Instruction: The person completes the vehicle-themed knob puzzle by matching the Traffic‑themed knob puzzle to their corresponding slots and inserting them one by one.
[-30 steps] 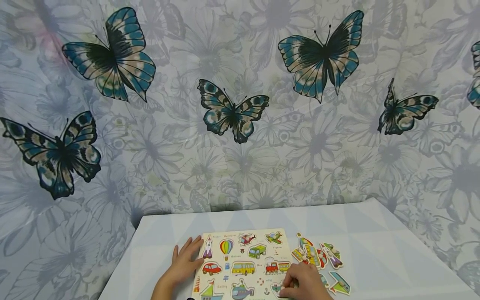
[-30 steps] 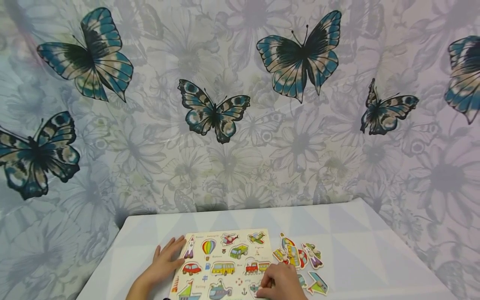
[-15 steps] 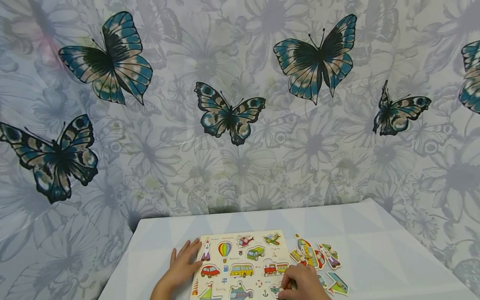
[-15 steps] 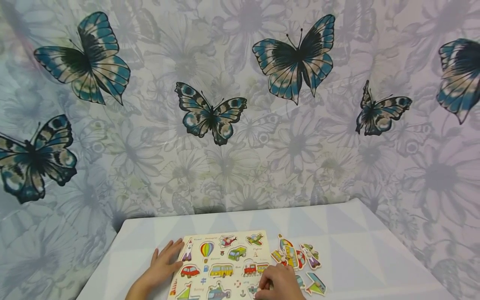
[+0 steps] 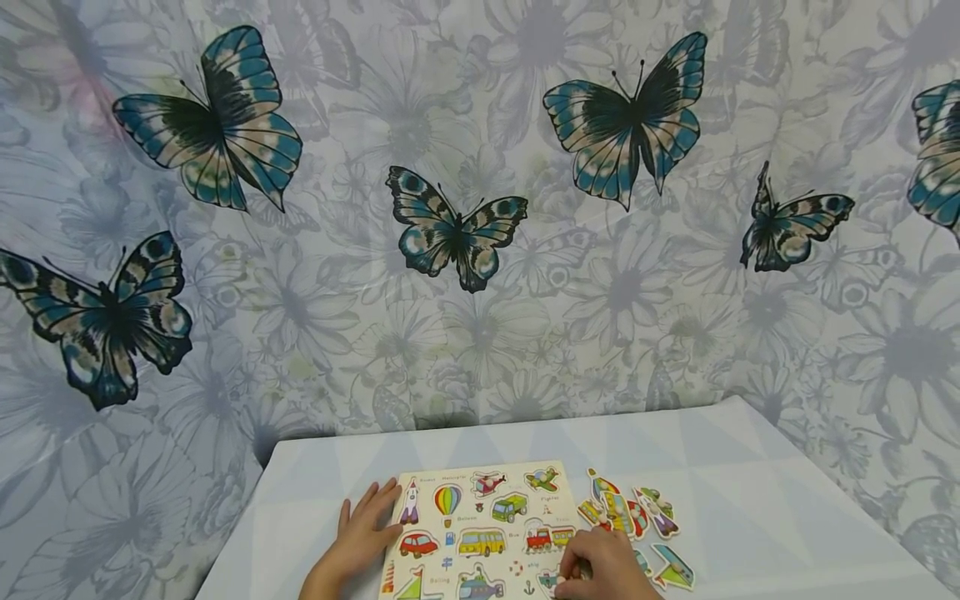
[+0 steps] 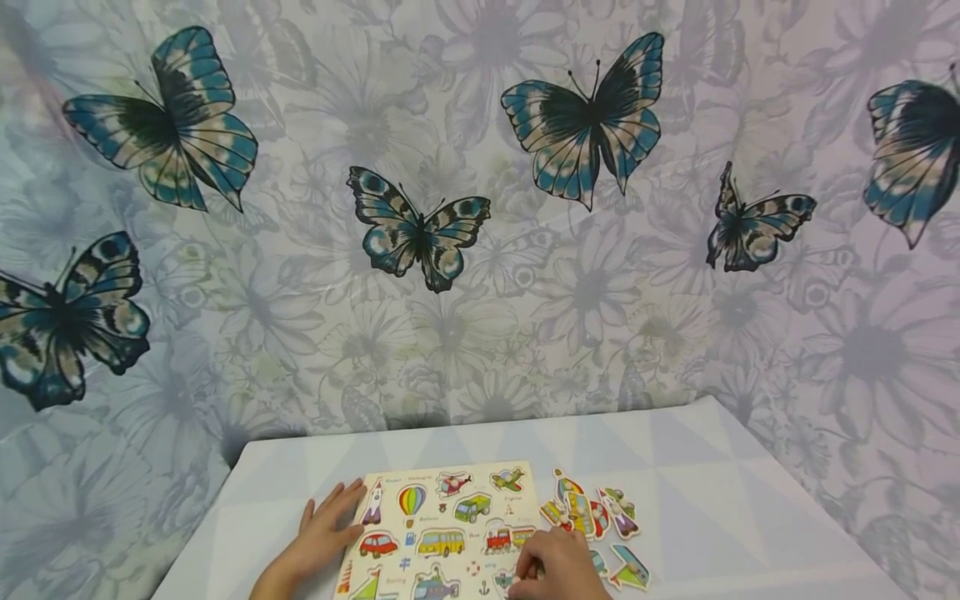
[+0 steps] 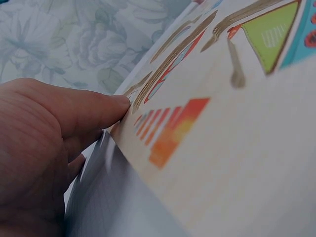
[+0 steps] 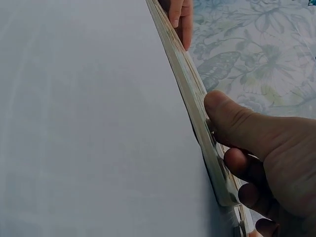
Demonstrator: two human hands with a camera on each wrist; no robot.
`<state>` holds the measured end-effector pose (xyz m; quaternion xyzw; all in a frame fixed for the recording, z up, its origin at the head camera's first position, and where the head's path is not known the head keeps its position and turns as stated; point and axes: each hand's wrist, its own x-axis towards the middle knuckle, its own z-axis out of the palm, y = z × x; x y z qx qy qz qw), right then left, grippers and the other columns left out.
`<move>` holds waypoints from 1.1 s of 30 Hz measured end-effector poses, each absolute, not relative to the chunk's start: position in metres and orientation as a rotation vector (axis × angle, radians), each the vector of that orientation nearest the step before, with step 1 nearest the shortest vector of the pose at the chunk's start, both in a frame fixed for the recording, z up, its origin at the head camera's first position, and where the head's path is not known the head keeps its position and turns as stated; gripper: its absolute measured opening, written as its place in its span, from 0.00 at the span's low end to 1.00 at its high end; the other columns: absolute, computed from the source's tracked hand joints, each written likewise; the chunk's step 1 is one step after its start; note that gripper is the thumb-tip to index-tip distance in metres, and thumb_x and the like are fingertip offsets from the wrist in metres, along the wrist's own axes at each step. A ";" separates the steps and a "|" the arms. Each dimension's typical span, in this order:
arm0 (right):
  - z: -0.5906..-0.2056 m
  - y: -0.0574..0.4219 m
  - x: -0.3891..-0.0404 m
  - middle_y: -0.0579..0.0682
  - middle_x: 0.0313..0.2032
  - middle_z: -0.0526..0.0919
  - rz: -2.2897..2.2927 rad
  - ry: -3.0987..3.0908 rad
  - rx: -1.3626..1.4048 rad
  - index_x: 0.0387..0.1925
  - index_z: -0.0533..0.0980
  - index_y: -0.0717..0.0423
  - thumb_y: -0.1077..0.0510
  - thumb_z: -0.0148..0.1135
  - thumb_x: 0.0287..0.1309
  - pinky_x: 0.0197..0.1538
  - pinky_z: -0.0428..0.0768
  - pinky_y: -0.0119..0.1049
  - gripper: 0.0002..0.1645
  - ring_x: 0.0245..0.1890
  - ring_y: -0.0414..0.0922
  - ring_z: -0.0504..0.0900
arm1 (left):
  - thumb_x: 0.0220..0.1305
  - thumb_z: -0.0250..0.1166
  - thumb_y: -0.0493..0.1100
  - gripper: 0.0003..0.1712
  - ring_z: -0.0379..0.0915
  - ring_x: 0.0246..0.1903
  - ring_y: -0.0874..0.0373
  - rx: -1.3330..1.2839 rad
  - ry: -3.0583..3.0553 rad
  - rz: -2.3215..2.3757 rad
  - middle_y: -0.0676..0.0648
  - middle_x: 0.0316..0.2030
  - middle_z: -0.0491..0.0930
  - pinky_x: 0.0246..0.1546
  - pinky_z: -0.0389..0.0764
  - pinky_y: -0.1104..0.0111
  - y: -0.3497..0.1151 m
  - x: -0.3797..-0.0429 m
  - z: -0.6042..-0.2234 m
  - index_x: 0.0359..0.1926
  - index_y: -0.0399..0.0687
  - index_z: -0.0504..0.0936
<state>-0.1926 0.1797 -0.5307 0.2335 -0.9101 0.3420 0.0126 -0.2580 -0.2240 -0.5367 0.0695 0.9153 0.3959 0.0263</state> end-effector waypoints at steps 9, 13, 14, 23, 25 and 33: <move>-0.520 0.190 -0.193 0.28 0.25 0.80 1.037 -2.650 0.593 0.26 0.82 0.34 0.44 0.74 0.50 0.32 0.70 0.33 0.07 0.24 0.26 0.67 | 0.58 0.69 0.40 0.37 0.40 0.77 0.32 0.227 2.845 1.212 0.38 0.75 0.60 0.69 0.20 0.31 -0.224 -0.256 -0.537 0.69 0.41 0.71; -0.512 0.205 -0.197 0.28 0.24 0.78 1.012 -2.626 0.347 0.26 0.82 0.34 0.49 0.75 0.49 0.29 0.66 0.27 0.07 0.23 0.28 0.66 | 0.58 0.69 0.39 0.37 0.40 0.77 0.32 0.224 2.846 1.213 0.38 0.75 0.60 0.69 0.20 0.32 -0.224 -0.255 -0.537 0.69 0.41 0.71; -0.510 0.210 -0.198 0.28 0.24 0.78 1.006 -2.636 0.280 0.26 0.82 0.34 0.50 0.75 0.49 0.30 0.66 0.27 0.07 0.23 0.28 0.66 | 0.59 0.69 0.39 0.37 0.40 0.77 0.32 0.224 2.844 1.214 0.38 0.75 0.60 0.69 0.20 0.32 -0.224 -0.255 -0.537 0.69 0.41 0.71; -0.509 0.260 -0.209 0.42 0.37 0.83 1.163 -2.730 -0.204 0.42 0.85 0.45 0.50 0.70 0.58 0.29 0.69 0.30 0.11 0.26 0.37 0.69 | 0.60 0.68 0.39 0.37 0.40 0.77 0.33 0.202 2.824 1.219 0.38 0.76 0.59 0.69 0.19 0.32 -0.224 -0.257 -0.536 0.70 0.40 0.70; -0.512 0.268 -0.211 0.45 0.39 0.83 1.186 -2.733 -0.269 0.45 0.85 0.47 0.49 0.69 0.59 0.27 0.69 0.31 0.13 0.26 0.39 0.70 | 0.60 0.68 0.38 0.37 0.40 0.77 0.33 0.200 2.823 1.214 0.39 0.76 0.59 0.69 0.19 0.33 -0.225 -0.257 -0.537 0.70 0.40 0.70; -0.522 0.282 -0.216 0.47 0.40 0.82 1.203 -2.723 -0.380 0.49 0.85 0.50 0.49 0.67 0.62 0.27 0.68 0.31 0.16 0.26 0.41 0.70 | 0.59 0.69 0.40 0.37 0.40 0.77 0.32 0.221 2.825 1.225 0.38 0.75 0.59 0.69 0.20 0.32 -0.224 -0.257 -0.534 0.70 0.41 0.70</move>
